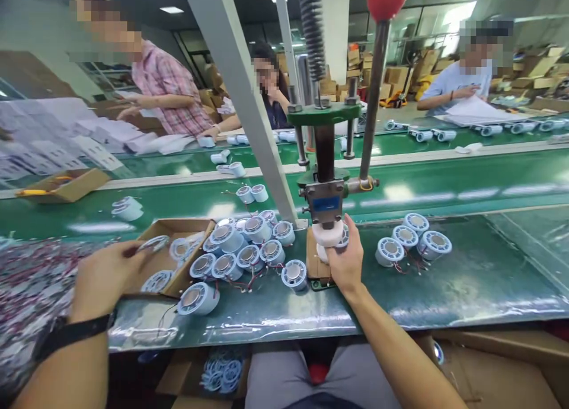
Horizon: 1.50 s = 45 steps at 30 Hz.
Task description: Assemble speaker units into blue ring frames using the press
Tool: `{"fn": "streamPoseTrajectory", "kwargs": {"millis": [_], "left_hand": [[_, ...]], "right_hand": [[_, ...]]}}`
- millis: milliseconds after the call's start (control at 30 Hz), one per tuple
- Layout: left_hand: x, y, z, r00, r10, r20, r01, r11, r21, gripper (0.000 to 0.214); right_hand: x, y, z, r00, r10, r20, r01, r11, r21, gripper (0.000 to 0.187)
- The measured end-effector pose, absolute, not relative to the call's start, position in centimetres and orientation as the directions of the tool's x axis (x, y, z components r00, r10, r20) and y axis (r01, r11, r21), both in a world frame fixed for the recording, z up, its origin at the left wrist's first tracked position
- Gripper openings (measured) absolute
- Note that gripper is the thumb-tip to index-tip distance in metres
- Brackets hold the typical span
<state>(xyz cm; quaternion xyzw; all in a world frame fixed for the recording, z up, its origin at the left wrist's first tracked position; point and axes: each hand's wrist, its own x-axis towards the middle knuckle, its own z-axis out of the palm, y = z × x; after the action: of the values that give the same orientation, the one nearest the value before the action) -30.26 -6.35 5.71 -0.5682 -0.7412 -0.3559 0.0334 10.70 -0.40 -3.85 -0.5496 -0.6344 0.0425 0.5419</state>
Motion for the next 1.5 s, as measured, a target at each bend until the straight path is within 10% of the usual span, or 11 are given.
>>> {"fn": "streamPoseTrajectory", "kwargs": {"millis": [267, 467, 767, 833, 933, 1100, 1500], "left_hand": [[-16.1, -13.4, -2.2, 0.275, 0.849, 0.452, 0.819, -0.453, 0.353, 0.042], [-15.1, -14.0, -6.1, 0.261, 0.912, 0.315, 0.849, -0.373, 0.374, 0.066], [-13.0, -14.3, -6.7, 0.097, 0.934, 0.344, 0.847, -0.259, 0.465, 0.056], [-12.9, -14.9, -6.0, 0.108, 0.902, 0.417, 0.8, -0.328, 0.502, 0.065], [-13.0, -16.2, -4.0, 0.183, 0.823, 0.537, 0.737, -0.477, 0.479, 0.081], [-13.2, -17.3, -0.9, 0.373, 0.758, 0.534, 0.566, -0.643, 0.517, 0.091], [-10.8, -19.4, -4.0, -0.065, 0.97, 0.236, 0.442, -0.184, 0.878, 0.077]], "right_hand": [[16.8, -2.4, -2.3, -0.026, 0.764, 0.645, 0.877, 0.327, -0.351, 0.034], [20.2, -2.6, -3.4, -0.285, 0.733, 0.618, 0.958, 0.234, 0.164, 0.036], [10.5, -9.9, -2.9, -0.202, 0.636, 0.745, 0.738, 0.598, -0.311, 0.029], [7.8, -11.8, -3.7, -0.193, 0.769, 0.61, 0.522, 0.607, -0.6, 0.033], [5.4, -13.3, -4.5, -0.275, 0.942, 0.191, 0.019, 0.204, -0.979, 0.042], [4.9, -13.3, -3.5, -0.519, 0.837, -0.175, -0.353, -0.396, -0.848, 0.072], [5.6, -14.8, -2.1, -0.381, 0.879, -0.288, -0.412, -0.44, -0.798, 0.061]]}}
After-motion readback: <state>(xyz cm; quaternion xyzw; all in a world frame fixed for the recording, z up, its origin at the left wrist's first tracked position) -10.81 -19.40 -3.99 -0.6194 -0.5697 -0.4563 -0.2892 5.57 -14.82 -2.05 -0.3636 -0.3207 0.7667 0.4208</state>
